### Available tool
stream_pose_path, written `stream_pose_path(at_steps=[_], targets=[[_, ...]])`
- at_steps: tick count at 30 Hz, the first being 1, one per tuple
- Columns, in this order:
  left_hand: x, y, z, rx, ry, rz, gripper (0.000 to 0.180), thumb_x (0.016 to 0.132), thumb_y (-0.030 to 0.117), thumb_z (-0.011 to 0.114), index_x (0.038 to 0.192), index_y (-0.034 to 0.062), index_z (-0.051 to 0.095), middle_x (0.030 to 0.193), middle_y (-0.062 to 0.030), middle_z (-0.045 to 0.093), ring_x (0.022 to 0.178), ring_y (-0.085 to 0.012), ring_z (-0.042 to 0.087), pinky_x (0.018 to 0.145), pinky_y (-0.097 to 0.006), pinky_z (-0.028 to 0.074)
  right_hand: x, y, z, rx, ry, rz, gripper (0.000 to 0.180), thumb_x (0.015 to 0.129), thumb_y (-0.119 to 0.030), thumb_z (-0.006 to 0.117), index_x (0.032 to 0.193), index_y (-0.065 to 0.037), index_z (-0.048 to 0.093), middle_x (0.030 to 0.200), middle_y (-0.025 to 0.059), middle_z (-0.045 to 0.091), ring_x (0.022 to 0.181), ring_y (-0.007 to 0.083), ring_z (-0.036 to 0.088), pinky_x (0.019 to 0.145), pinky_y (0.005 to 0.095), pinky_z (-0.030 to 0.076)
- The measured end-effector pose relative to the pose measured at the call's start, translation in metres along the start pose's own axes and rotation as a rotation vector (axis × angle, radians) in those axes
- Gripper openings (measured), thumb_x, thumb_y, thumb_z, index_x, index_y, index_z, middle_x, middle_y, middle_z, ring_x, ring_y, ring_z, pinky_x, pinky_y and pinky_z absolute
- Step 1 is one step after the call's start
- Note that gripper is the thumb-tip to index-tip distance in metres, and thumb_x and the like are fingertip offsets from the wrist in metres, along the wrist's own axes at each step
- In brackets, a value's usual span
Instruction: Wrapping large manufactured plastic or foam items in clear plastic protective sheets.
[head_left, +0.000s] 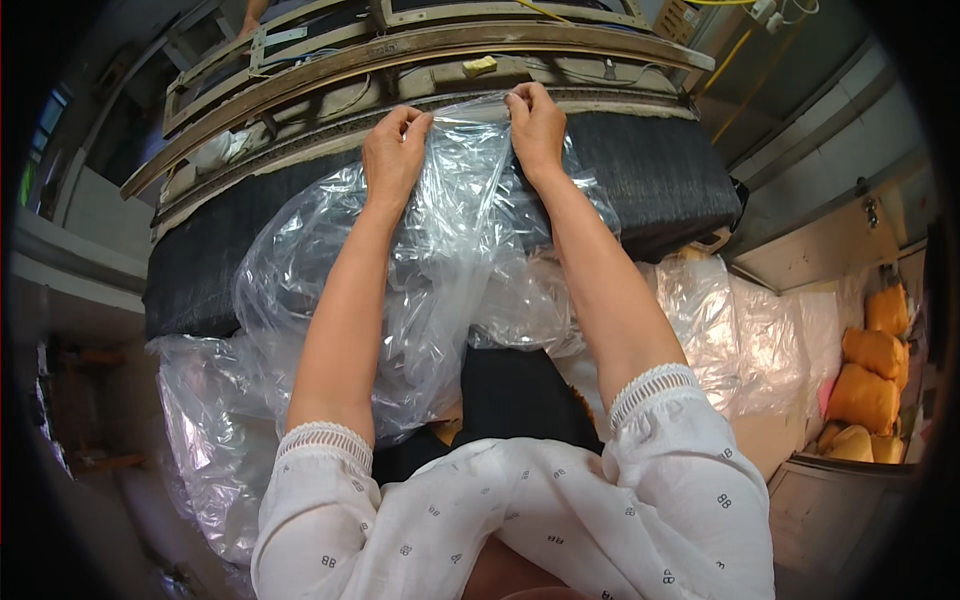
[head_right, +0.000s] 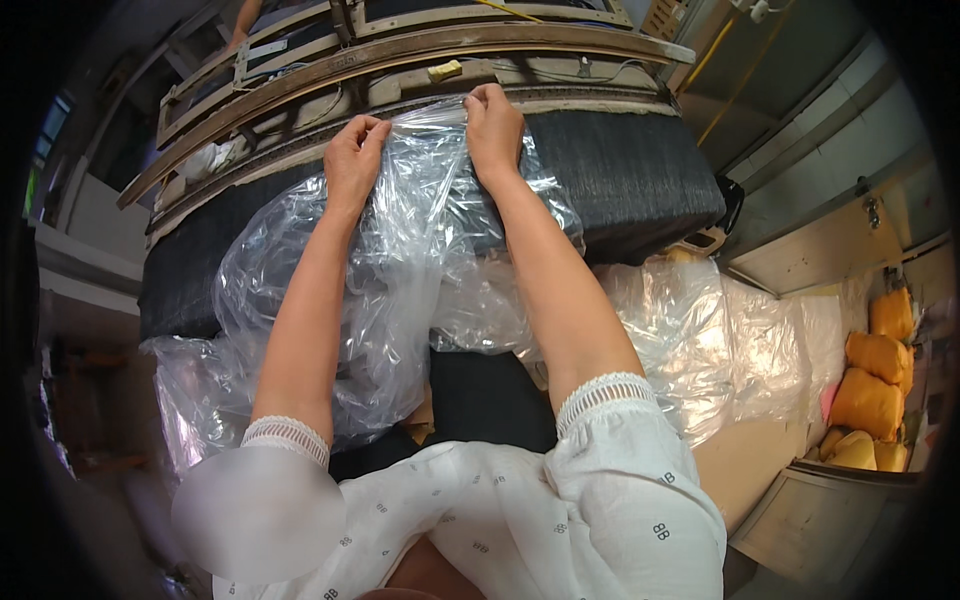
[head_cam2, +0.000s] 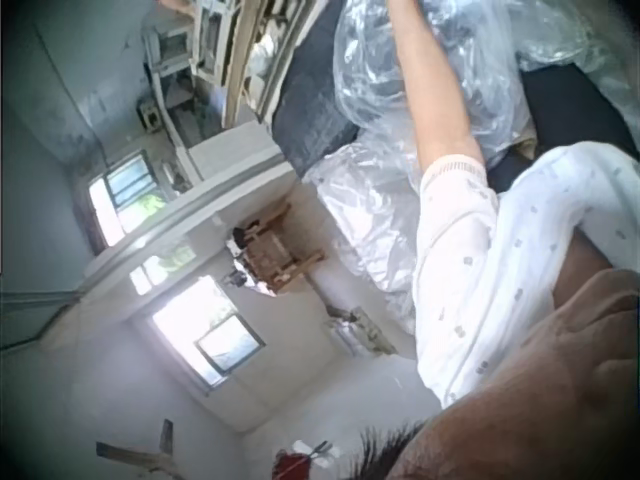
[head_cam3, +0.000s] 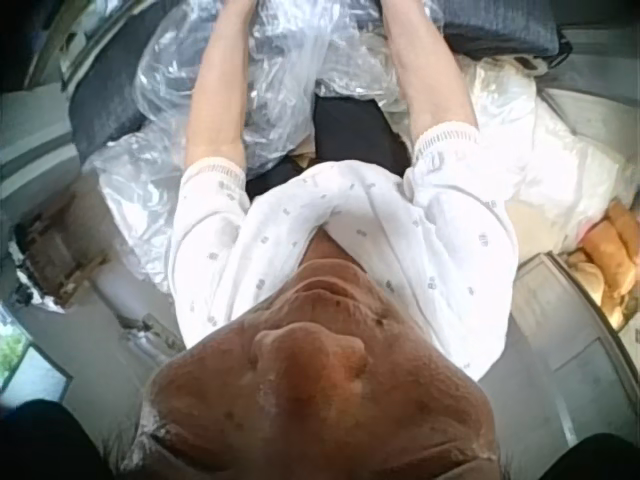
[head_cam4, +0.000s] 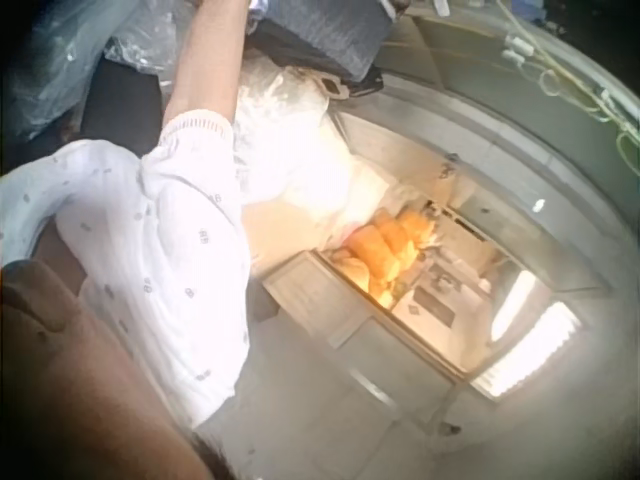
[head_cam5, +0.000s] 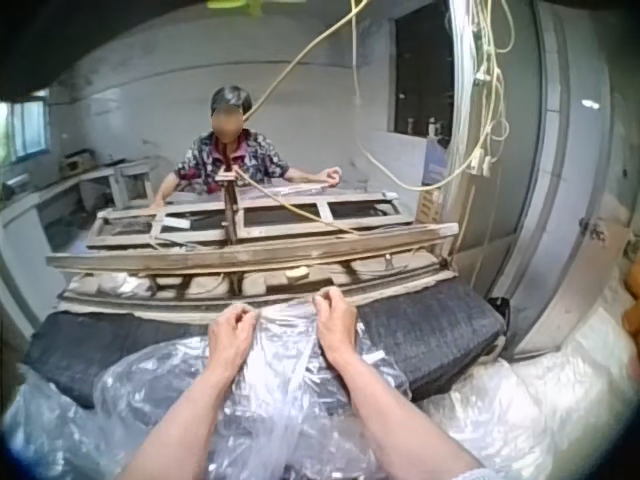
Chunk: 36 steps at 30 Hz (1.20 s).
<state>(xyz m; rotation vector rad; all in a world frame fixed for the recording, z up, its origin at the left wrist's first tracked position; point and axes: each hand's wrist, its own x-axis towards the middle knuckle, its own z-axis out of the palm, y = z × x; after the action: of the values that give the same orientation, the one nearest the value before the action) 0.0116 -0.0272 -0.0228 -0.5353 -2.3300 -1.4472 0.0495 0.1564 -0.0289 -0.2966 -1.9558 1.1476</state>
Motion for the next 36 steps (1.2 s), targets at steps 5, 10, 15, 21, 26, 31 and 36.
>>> stream_pose_path(at_steps=[5,10,15,21,26,31,36], targets=[[0.024,0.002,0.012,0.045,0.105,-0.047,0.021,0.078,0.028,0.065,0.081,0.0075,0.066,0.072,-0.012,0.064,0.068,-0.0306,0.061,0.061,-0.037,0.045,0.018,0.011,0.01,-0.077,0.046,-0.059,0.009,0.077,-0.013,0.063,0.076,-0.004,0.063,0.081,0.0148,0.061,0.078,0.0318,0.06,0.07,0.0392,0.046],[0.034,0.007,0.019,0.271,0.123,-0.062,0.026,0.078,0.034,0.065,0.08,0.0082,0.067,0.072,-0.014,0.064,0.07,-0.0334,0.062,0.063,-0.04,0.047,0.024,0.012,0.017,-0.268,0.109,-0.021,0.016,0.073,-0.018,0.066,0.078,-0.004,0.062,0.082,0.0136,0.058,0.076,0.0317,0.058,0.07,0.0405,0.045],[0.037,0.014,0.011,0.605,0.007,-0.052,0.035,0.079,0.041,0.061,0.074,0.0074,0.069,0.072,-0.017,0.064,0.071,-0.0363,0.062,0.065,-0.041,0.048,0.024,0.007,0.015,-0.396,0.195,0.049,0.026,0.072,-0.018,0.066,0.088,-0.005,0.05,0.095,0.0141,0.049,0.087,0.0343,0.053,0.078,0.0427,0.042],[0.035,0.018,0.002,0.6,-0.116,-0.037,0.036,0.083,0.037,0.056,0.075,0.0047,0.07,0.075,-0.0195,0.065,0.074,-0.0381,0.063,0.07,-0.043,0.05,0.025,0.01,0.013,-0.398,0.211,0.098,0.031,0.072,-0.018,0.063,0.089,-0.003,0.043,0.096,0.0164,0.044,0.091,0.0355,0.049,0.082,0.0422,0.038],[0.035,0.021,-0.002,0.497,-0.169,-0.023,0.039,0.085,0.037,0.052,0.08,0.0028,0.07,0.079,-0.0214,0.065,0.078,-0.038,0.063,0.074,-0.044,0.049,0.031,0.012,0.01,-0.189,0.269,0.138,0.03,0.08,-0.027,0.054,0.087,0.0,0.043,0.095,0.018,0.045,0.09,0.0354,0.047,0.083,0.043,0.036],[0.036,0.026,-0.004,0.501,-0.189,-0.063,0.045,0.087,0.042,0.047,0.081,0.0035,0.07,0.079,-0.0216,0.065,0.081,-0.0385,0.062,0.075,-0.044,0.048,0.034,0.01,0.011,-0.131,0.282,0.176,0.034,0.088,-0.032,0.044,0.087,0.001,0.043,0.097,0.0188,0.045,0.091,0.0362,0.046,0.085,0.0433,0.036],[0.032,0.027,-0.001,0.41,-0.241,-0.034,0.034,0.084,0.037,0.055,0.083,0.0053,0.069,0.078,-0.019,0.065,0.078,-0.0363,0.062,0.071,-0.042,0.047,0.036,0.017,0.004,-0.073,0.315,0.154,0.034,0.091,-0.032,0.042,0.088,0.002,0.045,0.099,0.0185,0.045,0.092,0.0349,0.046,0.086,0.0414,0.035]])
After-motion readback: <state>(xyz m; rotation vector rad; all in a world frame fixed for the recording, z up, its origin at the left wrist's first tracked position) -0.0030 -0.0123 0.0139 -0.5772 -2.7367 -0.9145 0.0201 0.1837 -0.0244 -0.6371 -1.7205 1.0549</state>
